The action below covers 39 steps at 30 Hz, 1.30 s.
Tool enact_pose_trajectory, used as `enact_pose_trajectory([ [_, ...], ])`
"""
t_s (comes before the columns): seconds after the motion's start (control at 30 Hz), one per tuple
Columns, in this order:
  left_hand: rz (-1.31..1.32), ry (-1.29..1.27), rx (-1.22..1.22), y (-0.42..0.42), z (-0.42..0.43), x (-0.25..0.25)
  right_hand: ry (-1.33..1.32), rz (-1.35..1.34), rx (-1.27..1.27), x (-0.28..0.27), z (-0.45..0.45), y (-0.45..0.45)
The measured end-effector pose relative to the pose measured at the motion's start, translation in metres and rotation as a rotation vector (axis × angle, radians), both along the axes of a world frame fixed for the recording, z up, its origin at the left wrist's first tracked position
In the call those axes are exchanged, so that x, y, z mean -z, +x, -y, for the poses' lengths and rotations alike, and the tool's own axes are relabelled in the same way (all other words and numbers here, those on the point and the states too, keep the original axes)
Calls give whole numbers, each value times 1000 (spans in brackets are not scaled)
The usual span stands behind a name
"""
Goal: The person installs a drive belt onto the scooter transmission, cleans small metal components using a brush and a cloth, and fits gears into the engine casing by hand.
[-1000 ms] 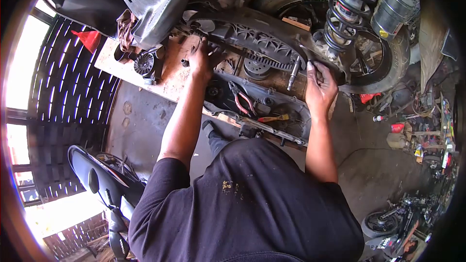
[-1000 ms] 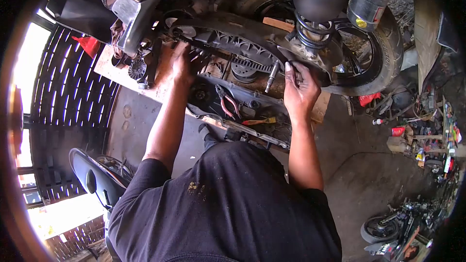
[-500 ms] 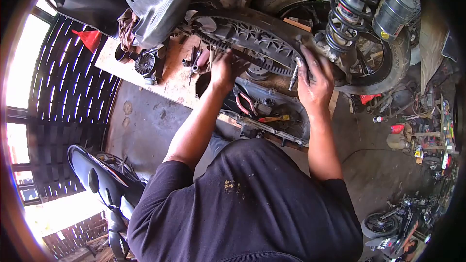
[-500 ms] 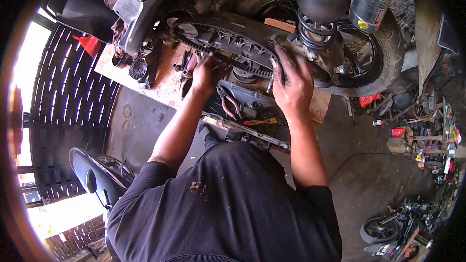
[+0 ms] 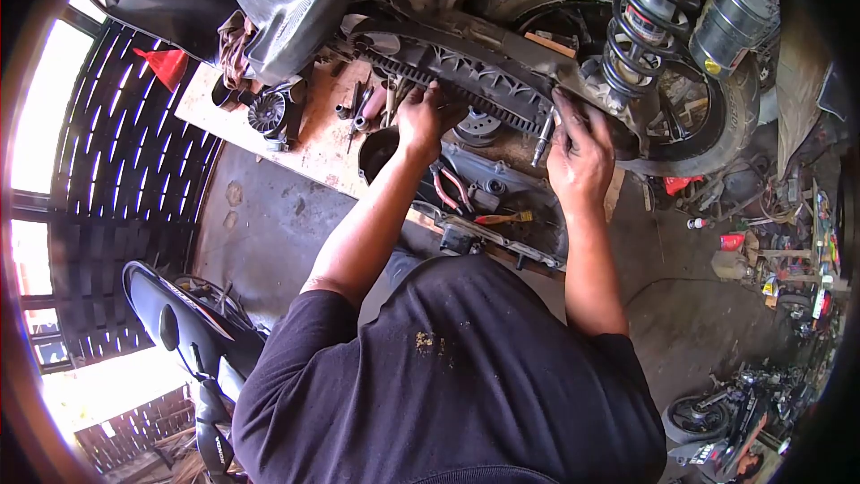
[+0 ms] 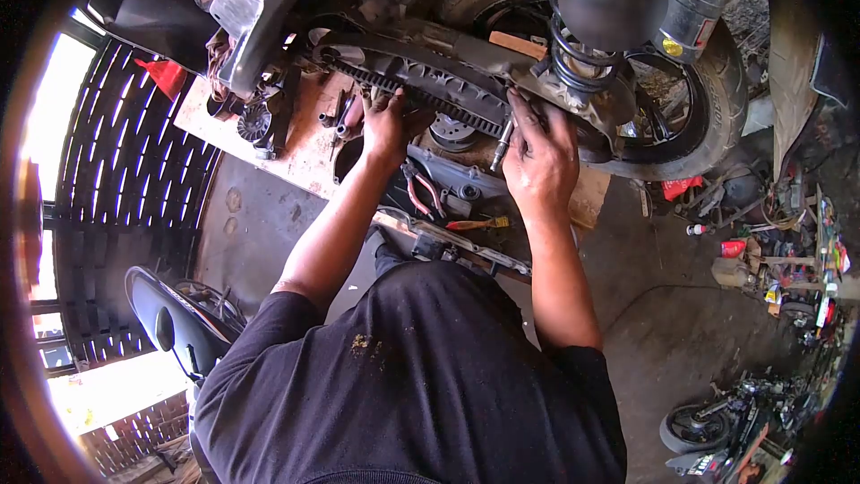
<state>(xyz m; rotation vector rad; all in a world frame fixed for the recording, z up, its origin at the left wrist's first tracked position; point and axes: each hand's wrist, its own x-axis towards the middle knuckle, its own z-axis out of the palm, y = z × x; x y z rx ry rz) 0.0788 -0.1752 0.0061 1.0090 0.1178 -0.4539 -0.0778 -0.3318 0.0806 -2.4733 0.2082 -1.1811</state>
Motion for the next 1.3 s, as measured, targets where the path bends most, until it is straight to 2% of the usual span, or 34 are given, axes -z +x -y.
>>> enact_pose_trajectory([
  [0.07, 16, -15, 6, 0, 0, 4, 14, -10, 56, 2, -2, 0],
  [0.2, 99, 217, -165, -10, -1, -5, 25, 24, 93, 10, -4, 4],
  [0.23, 213, 242, -212, -5, -4, -2, 16, 38, 90, 13, -2, 5],
  [0.27, 150, 261, -232, -5, -4, -1, 8, 52, 88, 15, -1, 5],
  [0.3, 87, 280, -254, -13, -5, -27, 8, 50, 87, 16, 0, 4],
  [0.33, 130, 205, -269, -18, -4, -47, 17, 36, 82, 16, 0, 3],
  [0.4, 138, 116, -213, -4, -6, -54, 35, 19, 81, 20, 2, 0],
  [0.43, 65, 75, -196, -1, -4, -61, 43, 16, 84, 26, 4, 0],
  [0.5, 37, 92, -158, -2, 2, -70, 32, 30, 82, 33, 5, 2],
  [0.53, 179, 236, -207, 16, 6, -54, 33, 23, 108, 33, 4, 1],
  [0.57, 224, 202, -230, 23, 7, -35, 34, 15, 136, 35, 3, -1],
  [0.6, 269, 168, -253, 19, 11, -39, 45, 18, 126, 37, 3, -1],
  [0.7, 209, 242, -322, 10, 12, -48, 125, 128, 124, 40, 0, 3],
  [0.83, 220, 396, -346, 9, 15, -57, 119, 103, 147, 28, -5, 5],
  [0.93, 233, 335, -317, 11, 14, -56, 127, 97, 175, 27, -12, 4],
  [1.03, 154, 436, -366, 7, 17, -58, 118, 128, 178, 27, -16, 3],
  [1.17, 116, 382, -351, 8, 17, -62, 136, 118, 149, 26, -14, -3],
  [1.23, 170, 337, -369, 11, 16, -59, 441, 182, 62, 39, -12, -1],
  [1.27, 170, 336, -368, 11, 15, -58, 440, 182, 63, 41, -13, -3],
  [1.3, 230, 247, -363, 11, 14, -59, 597, 163, 49, 36, -18, -6],
])
